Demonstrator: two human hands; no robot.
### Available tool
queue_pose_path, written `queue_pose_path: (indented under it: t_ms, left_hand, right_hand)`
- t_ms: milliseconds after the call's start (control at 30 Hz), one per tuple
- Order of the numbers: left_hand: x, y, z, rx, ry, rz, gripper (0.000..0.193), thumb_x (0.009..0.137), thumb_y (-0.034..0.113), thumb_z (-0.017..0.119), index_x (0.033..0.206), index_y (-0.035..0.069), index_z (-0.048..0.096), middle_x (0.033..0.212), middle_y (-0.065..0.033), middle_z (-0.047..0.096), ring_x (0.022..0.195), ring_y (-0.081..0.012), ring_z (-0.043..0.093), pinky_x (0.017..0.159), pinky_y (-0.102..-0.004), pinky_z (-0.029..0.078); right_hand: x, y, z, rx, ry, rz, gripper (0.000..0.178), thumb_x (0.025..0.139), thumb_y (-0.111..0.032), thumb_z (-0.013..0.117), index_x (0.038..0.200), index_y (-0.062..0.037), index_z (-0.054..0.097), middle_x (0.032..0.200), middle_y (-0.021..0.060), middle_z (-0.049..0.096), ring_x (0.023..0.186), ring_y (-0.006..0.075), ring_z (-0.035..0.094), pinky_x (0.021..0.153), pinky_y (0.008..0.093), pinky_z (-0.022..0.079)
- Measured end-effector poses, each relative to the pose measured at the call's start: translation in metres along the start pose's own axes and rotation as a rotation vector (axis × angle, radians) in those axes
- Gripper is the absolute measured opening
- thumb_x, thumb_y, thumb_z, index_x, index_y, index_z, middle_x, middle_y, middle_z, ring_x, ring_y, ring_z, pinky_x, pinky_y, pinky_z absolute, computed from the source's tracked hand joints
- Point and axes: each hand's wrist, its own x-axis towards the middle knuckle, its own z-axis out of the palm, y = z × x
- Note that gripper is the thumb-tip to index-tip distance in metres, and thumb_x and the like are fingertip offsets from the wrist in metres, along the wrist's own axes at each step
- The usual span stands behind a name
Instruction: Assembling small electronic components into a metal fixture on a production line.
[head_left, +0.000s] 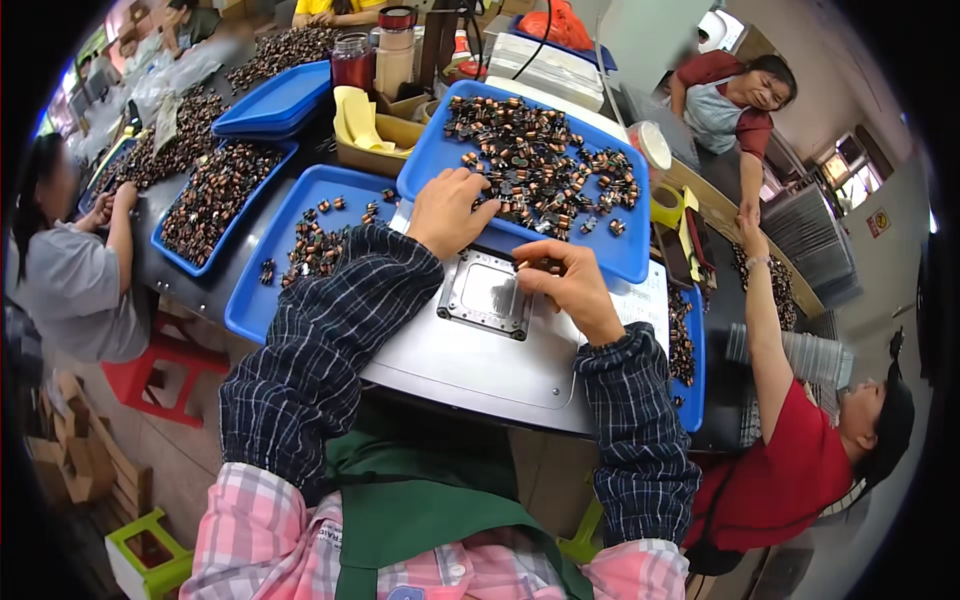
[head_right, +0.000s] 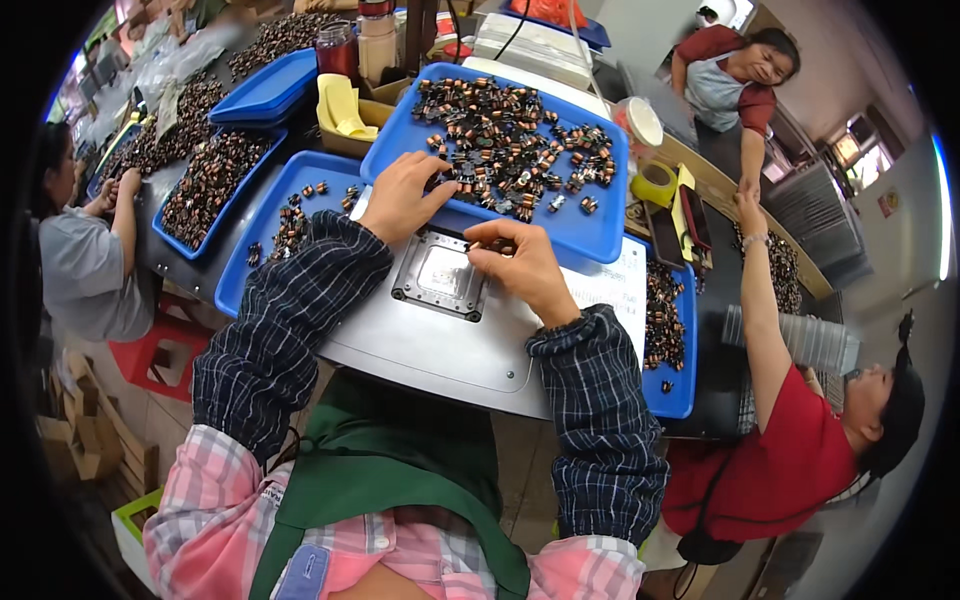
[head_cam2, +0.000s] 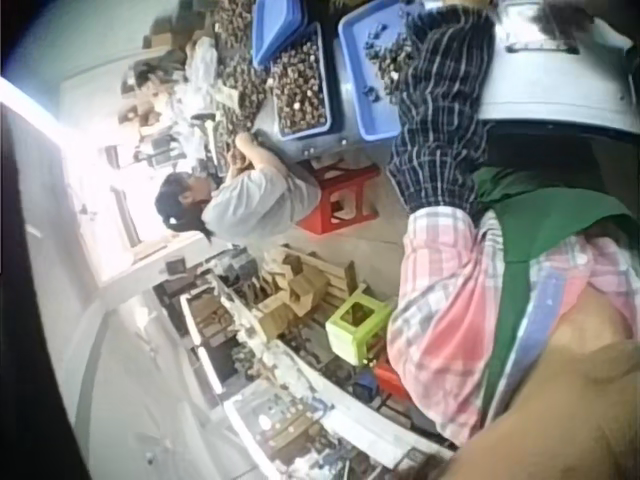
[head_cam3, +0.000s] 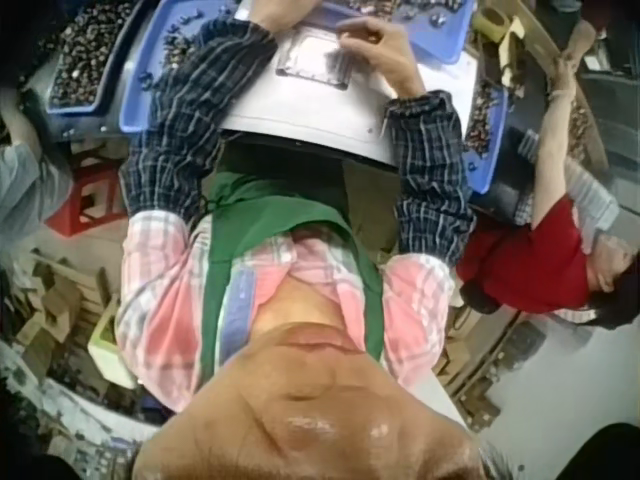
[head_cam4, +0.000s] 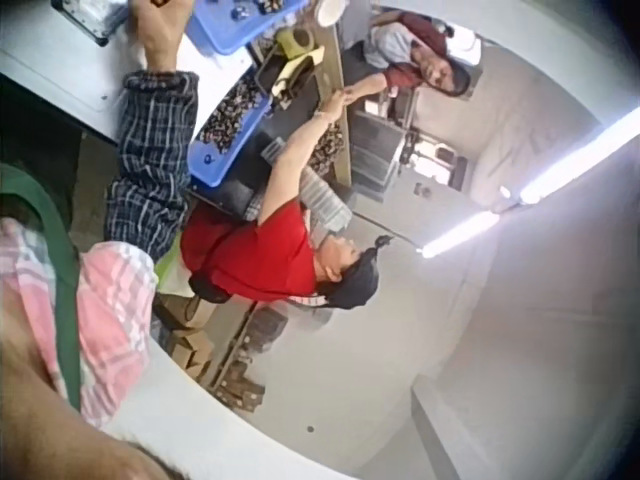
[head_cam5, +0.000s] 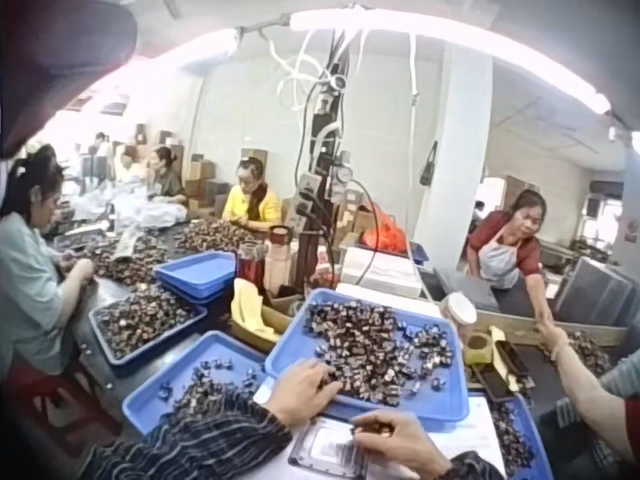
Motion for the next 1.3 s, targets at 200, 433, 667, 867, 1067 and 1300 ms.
queue_pose_path:
  t_ms: [200, 433, 667, 867, 1067, 1300]
  left_hand:
    - [-0.001, -0.005, -0.005, -0.064, 0.030, -0.065, 0.017, 0.074, 0.020, 0.061, 0.080, 0.004, 0.060, 0.078, -0.0112, 0.054, 0.073, -0.0287, 0.055, 0.066, -0.0363, 0.043]
    - [-0.004, 0.000, 0.004, -0.055, 0.029, -0.041, 0.008, 0.069, 0.015, 0.059, 0.074, 0.009, 0.057, 0.076, -0.0109, 0.059, 0.075, -0.0301, 0.054, 0.068, -0.0411, 0.042]
    - [-0.013, 0.001, -0.001, -0.207, 0.045, 0.017, 0.014, 0.071, 0.018, 0.060, 0.079, 0.008, 0.055, 0.077, -0.0087, 0.056, 0.074, -0.0285, 0.054, 0.065, -0.0392, 0.042]
    - [-0.016, 0.000, -0.011, -0.187, -0.020, 0.022, 0.020, 0.074, 0.022, 0.061, 0.087, 0.009, 0.054, 0.085, -0.0095, 0.053, 0.077, -0.0307, 0.052, 0.068, -0.0392, 0.041]
    - [-0.016, 0.002, -0.011, -0.251, 0.022, 0.002, 0.015, 0.074, 0.014, 0.061, 0.085, 0.006, 0.056, 0.084, -0.0100, 0.053, 0.076, -0.0281, 0.055, 0.068, -0.0363, 0.043]
    - [-0.015, 0.008, -0.019, -0.422, 0.212, -0.109, 0.007, 0.076, 0.002, 0.055, 0.083, 0.003, 0.057, 0.087, -0.0094, 0.052, 0.075, -0.0241, 0.056, 0.067, -0.0307, 0.046]
  right_hand:
    - [0.002, 0.004, 0.030, -0.448, 0.066, -0.327, 0.018, 0.070, -0.002, 0.063, 0.088, -0.0006, 0.062, 0.075, 0.0083, 0.060, 0.062, 0.0141, 0.055, 0.057, 0.0254, 0.043]
    - [-0.003, -0.001, 0.028, -0.721, -0.043, -0.499, 0.006, 0.067, -0.001, 0.061, 0.073, -0.0004, 0.060, 0.067, 0.0114, 0.055, 0.061, 0.0272, 0.055, 0.056, 0.0316, 0.043]
    - [-0.003, -0.001, 0.035, -0.841, -0.046, -0.610, 0.010, 0.065, 0.000, 0.061, 0.075, -0.0023, 0.061, 0.068, 0.0097, 0.057, 0.063, 0.0272, 0.056, 0.057, 0.0328, 0.044]
    - [0.006, 0.001, 0.003, -0.504, 0.161, -0.455, 0.011, 0.069, 0.002, 0.062, 0.080, -0.0013, 0.063, 0.072, 0.0063, 0.060, 0.060, 0.0111, 0.054, 0.051, 0.0222, 0.041]
    - [-0.008, 0.049, -0.143, -0.685, 0.876, -0.284, 0.016, 0.077, -0.007, 0.059, 0.090, 0.0020, 0.061, 0.076, 0.0068, 0.062, 0.068, 0.0116, 0.057, 0.063, 0.0246, 0.046]
    - [-0.048, 0.128, -0.212, -1.052, 1.033, 0.294, 0.025, 0.073, -0.012, 0.062, 0.098, -0.0091, 0.061, 0.087, 0.0109, 0.063, 0.080, 0.0221, 0.060, 0.070, 0.0341, 0.046]
